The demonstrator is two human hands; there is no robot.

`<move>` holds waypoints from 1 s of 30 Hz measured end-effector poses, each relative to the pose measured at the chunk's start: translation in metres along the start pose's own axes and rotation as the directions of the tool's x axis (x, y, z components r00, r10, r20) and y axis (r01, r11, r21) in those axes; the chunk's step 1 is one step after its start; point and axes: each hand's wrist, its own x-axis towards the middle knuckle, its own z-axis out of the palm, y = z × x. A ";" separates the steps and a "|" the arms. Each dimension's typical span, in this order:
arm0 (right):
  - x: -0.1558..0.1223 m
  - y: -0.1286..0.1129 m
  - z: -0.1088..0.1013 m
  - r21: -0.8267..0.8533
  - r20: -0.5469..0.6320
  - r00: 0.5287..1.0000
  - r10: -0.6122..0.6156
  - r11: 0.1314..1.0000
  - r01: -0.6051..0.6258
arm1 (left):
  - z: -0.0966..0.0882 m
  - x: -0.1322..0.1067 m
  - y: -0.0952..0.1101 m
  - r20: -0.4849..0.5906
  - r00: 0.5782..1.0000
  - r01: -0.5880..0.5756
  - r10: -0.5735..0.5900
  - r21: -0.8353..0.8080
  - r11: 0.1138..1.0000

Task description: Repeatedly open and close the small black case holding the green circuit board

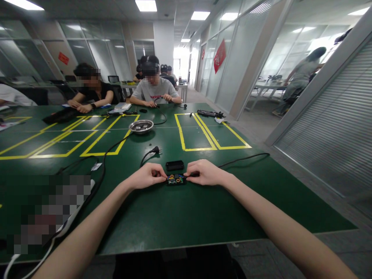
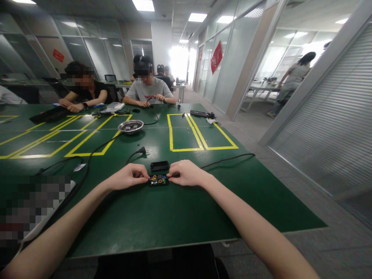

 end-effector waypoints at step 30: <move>0.020 0.021 0.035 0.201 -0.295 0.840 0.456 0.889 -0.412 | 0.010 0.012 -0.013 -0.357 0.934 0.106 -0.024 0.212 0.971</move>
